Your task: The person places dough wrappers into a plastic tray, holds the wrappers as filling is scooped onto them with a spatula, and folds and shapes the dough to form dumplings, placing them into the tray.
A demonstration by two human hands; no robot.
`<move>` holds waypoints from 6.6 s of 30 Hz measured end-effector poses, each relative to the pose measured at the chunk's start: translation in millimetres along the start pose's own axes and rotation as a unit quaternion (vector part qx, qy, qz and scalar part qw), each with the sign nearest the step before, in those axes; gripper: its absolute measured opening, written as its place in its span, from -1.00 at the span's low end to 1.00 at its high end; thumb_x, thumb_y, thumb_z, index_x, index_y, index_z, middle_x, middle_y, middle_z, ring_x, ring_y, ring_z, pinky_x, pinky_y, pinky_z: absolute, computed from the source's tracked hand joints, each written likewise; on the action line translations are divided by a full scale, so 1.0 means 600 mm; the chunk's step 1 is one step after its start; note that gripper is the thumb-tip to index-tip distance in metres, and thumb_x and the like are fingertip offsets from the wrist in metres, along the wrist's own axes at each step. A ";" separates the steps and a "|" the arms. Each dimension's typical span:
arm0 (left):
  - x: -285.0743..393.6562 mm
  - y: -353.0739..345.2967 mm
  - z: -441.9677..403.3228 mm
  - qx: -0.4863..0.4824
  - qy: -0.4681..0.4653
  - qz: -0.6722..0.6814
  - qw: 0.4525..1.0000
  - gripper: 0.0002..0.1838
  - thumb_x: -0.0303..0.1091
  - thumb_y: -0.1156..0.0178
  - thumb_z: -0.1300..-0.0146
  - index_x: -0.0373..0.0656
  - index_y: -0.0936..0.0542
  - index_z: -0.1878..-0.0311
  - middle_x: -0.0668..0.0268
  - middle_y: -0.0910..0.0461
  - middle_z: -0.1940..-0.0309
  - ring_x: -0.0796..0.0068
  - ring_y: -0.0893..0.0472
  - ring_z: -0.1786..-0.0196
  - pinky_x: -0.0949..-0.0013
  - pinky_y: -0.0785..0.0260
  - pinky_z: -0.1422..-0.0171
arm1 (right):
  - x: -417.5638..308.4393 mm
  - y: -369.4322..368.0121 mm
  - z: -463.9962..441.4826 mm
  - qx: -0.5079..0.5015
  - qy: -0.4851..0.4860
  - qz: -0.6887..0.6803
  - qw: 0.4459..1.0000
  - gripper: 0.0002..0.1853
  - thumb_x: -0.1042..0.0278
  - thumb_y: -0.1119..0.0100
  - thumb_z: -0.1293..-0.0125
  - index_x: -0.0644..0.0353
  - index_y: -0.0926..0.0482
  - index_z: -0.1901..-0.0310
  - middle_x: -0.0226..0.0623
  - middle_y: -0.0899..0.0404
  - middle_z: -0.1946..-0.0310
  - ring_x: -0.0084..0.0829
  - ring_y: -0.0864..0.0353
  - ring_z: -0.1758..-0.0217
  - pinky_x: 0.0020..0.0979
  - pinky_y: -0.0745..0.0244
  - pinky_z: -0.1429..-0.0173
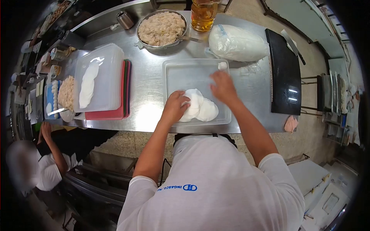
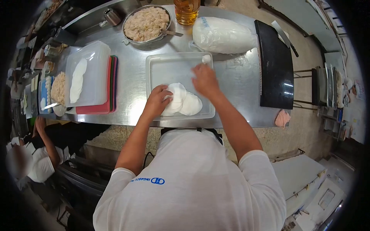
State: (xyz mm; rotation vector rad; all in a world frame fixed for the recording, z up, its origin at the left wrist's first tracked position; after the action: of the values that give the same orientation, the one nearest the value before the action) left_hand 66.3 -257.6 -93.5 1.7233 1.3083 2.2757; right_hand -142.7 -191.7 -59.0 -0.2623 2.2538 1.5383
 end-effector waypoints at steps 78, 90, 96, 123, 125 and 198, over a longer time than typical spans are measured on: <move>-0.052 0.217 -0.087 0.201 0.062 0.815 0.539 -0.46 -0.01 -0.11 -0.59 -0.30 -0.49 -0.34 0.06 -0.57 -0.31 0.06 -0.54 -0.42 -0.04 -0.37 -0.57 | -0.043 0.031 -0.437 -0.212 0.082 0.247 0.942 -0.70 0.44 -0.06 -0.36 0.11 -0.78 0.02 -0.08 -0.78 0.10 -0.08 -0.81 0.03 -0.03 -0.71 -0.02; -0.076 0.248 -0.103 0.238 0.154 0.103 0.953 -0.70 -0.25 -0.17 -0.56 -0.17 -0.73 -0.15 0.21 -0.80 0.31 0.44 -0.75 0.22 0.37 -0.54 0.00 | -0.039 -0.023 -0.389 -0.182 0.107 0.142 0.967 -0.70 0.54 -0.11 -0.27 0.11 -0.75 0.04 -0.17 -0.75 0.15 -0.09 -0.78 0.07 -0.07 -0.70 0.03; -0.096 0.225 -0.115 0.232 0.181 0.414 0.861 -0.58 -0.37 -0.10 -0.59 -0.14 -0.52 -0.45 0.21 -0.71 -0.02 0.47 -0.68 -0.04 0.34 -0.54 -0.18 | -0.033 -0.061 -0.406 -0.234 0.091 0.141 0.958 -0.68 0.48 -0.05 -0.31 0.05 -0.77 0.04 -0.14 -0.77 0.10 -0.06 -0.77 0.00 -0.04 -0.67 -0.08; -0.167 0.232 -0.206 0.345 0.199 0.684 0.611 -0.48 -0.04 0.07 -0.69 -0.34 -0.45 -0.35 0.08 -0.61 -0.25 0.18 -0.66 -0.24 0.09 -0.52 -0.39 | -0.019 -0.007 -0.398 -0.135 -0.042 -0.133 0.981 -0.72 0.38 -0.17 -0.42 0.06 -0.77 -0.08 -0.06 -0.78 0.20 -0.03 -0.76 0.11 -0.13 -0.62 0.00; -0.170 0.219 -0.229 0.318 0.179 0.748 0.555 -0.45 -0.01 0.11 -0.70 -0.35 -0.43 -0.37 0.06 -0.58 -0.28 0.12 -0.64 -0.28 0.03 -0.50 -0.43 | -0.033 0.003 -0.384 -0.146 -0.017 -0.156 0.977 -0.71 0.44 -0.18 -0.40 0.08 -0.77 -0.08 -0.07 -0.76 0.23 -0.05 -0.75 0.14 -0.15 -0.62 0.01; -0.232 0.171 -0.203 0.322 0.196 0.743 0.553 -0.55 -0.02 0.07 -0.68 -0.22 -0.48 -0.28 0.16 -0.65 -0.18 0.23 -0.69 -0.18 0.13 -0.59 -0.27 | -0.029 -0.046 -0.459 -0.256 0.064 0.138 0.955 -0.67 0.45 -0.08 -0.28 0.01 -0.81 0.06 -0.10 -0.79 0.13 -0.03 -0.78 0.03 -0.02 -0.66 -0.06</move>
State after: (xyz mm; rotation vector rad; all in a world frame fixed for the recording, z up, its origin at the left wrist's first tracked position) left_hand 71.5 -462.0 -148.5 3.8863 0.4631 3.0882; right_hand -176.6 -457.9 11.7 -0.1964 2.0059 2.3084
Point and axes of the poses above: each hand's wrist, its own z-axis away from the middle knuckle, its own y-axis out of the back of the hand, x = y × z, the point moved 9 cm from there along -z, towards the middle knuckle
